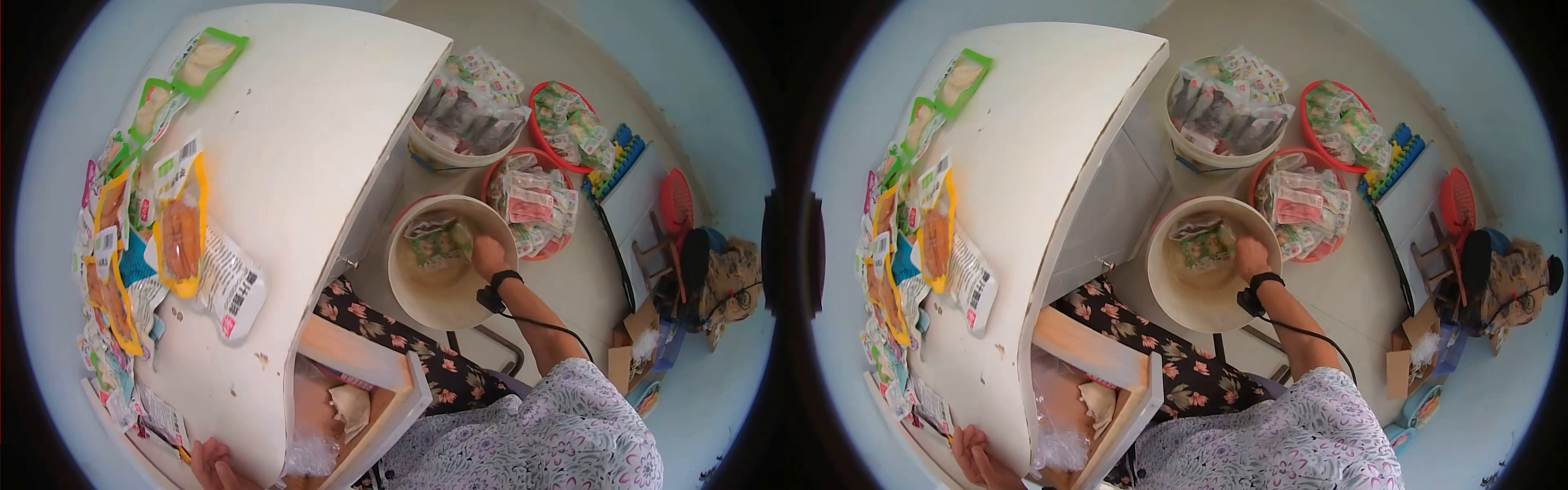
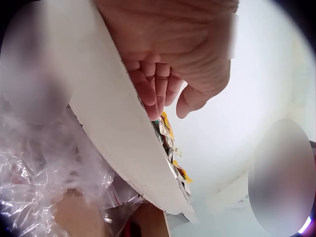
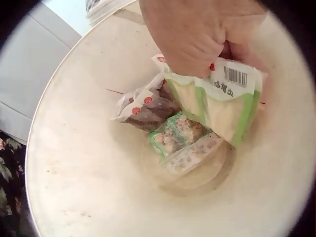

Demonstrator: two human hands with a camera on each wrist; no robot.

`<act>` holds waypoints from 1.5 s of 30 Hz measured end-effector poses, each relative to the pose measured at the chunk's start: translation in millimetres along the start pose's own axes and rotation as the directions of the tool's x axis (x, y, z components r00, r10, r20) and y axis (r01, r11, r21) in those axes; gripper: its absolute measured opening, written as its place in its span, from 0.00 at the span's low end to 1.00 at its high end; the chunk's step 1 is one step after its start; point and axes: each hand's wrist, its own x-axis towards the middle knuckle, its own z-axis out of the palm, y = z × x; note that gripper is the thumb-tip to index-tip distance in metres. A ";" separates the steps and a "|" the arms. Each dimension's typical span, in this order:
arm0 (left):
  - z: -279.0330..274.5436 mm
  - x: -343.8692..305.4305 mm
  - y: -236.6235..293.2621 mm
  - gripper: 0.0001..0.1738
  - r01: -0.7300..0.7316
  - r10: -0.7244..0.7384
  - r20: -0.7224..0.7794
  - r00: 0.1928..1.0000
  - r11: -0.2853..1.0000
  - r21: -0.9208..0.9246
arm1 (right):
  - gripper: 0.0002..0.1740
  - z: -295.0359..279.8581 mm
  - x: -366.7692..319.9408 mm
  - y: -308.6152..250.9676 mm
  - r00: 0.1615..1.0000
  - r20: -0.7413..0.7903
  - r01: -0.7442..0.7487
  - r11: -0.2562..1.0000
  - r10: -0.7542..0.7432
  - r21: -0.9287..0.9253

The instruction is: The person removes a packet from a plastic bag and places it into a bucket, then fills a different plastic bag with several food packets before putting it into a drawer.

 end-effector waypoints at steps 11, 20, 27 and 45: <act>3.9 -0.4 3.9 0.25 0.087 -0.083 -0.051 0.995 0.993 0.080 | 0.27 33.3 55.5 12.2 1.000 0.021 -0.024 0.998 0.022 0.065; 10.0 2.3 8.6 0.23 0.183 -0.176 -0.108 0.978 0.982 0.057 | 0.28 61.9 76.5 19.1 0.982 0.098 -0.156 0.987 0.159 -0.042; -18.9 -4.2 -19.6 0.25 0.255 -0.255 0.015 0.967 0.967 -0.014 | 0.20 62.1 62.8 23.2 0.982 -0.173 0.105 0.985 -0.081 0.136; -38.1 -60.3 23.8 0.24 0.251 -0.265 0.011 0.964 0.901 -0.354 | 0.14 -108.9 -84.6 -25.0 0.922 -0.370 0.379 0.479 -0.117 0.792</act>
